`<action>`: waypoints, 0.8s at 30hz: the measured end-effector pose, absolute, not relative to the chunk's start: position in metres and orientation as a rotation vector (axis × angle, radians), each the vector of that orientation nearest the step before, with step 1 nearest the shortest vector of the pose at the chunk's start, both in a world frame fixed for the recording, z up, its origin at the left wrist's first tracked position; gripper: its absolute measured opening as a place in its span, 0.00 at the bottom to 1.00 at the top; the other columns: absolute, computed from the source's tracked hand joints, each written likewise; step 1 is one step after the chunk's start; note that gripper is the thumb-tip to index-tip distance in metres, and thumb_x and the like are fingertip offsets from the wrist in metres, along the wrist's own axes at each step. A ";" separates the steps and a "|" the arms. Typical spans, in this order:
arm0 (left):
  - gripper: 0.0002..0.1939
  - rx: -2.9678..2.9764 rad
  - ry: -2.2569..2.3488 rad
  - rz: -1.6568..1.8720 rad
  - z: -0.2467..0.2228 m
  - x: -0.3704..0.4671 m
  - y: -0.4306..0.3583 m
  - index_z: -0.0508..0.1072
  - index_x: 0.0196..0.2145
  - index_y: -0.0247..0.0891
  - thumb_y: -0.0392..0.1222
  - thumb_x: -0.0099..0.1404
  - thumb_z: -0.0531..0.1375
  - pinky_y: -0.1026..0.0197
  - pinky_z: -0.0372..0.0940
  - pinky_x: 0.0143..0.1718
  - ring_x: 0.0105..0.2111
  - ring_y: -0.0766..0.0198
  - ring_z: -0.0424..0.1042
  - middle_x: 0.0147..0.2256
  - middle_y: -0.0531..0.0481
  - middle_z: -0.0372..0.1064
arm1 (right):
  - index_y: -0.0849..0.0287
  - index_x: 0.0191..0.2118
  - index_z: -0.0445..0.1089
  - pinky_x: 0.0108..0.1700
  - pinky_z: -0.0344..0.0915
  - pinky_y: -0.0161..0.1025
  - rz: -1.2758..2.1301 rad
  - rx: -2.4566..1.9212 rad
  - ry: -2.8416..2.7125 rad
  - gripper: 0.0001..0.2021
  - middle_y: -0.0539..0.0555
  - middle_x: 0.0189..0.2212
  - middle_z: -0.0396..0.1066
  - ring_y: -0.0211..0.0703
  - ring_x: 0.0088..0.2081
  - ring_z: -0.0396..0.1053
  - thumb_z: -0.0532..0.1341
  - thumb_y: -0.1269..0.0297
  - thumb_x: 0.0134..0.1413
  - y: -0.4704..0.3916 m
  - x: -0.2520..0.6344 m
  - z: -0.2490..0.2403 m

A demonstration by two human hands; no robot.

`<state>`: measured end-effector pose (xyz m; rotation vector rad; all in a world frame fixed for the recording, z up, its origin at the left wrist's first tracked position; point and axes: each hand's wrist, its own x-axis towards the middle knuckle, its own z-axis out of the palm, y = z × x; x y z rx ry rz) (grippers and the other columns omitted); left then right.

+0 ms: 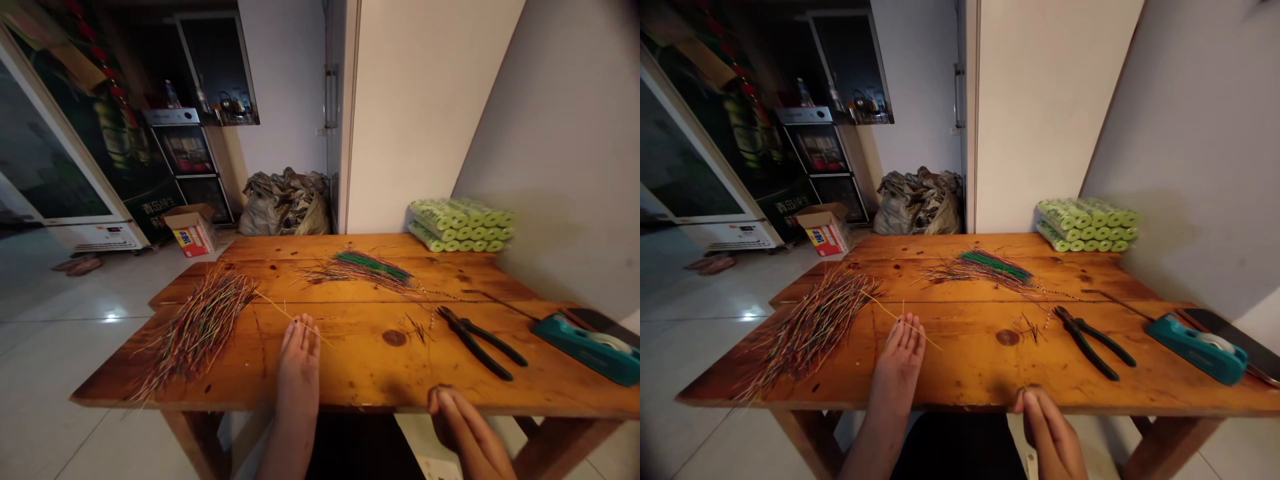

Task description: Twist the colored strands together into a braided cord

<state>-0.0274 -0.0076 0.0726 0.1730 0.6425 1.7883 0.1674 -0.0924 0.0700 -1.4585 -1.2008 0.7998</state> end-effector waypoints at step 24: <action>0.11 0.550 1.050 1.591 0.055 0.002 -0.033 0.74 0.29 0.37 0.43 0.47 0.66 0.65 0.60 0.41 0.36 0.65 0.68 0.32 0.50 0.72 | 0.61 0.33 0.73 0.24 0.56 0.34 1.303 -1.239 -1.320 0.21 0.46 0.18 0.56 0.35 0.19 0.56 0.54 0.47 0.50 -0.054 0.121 0.056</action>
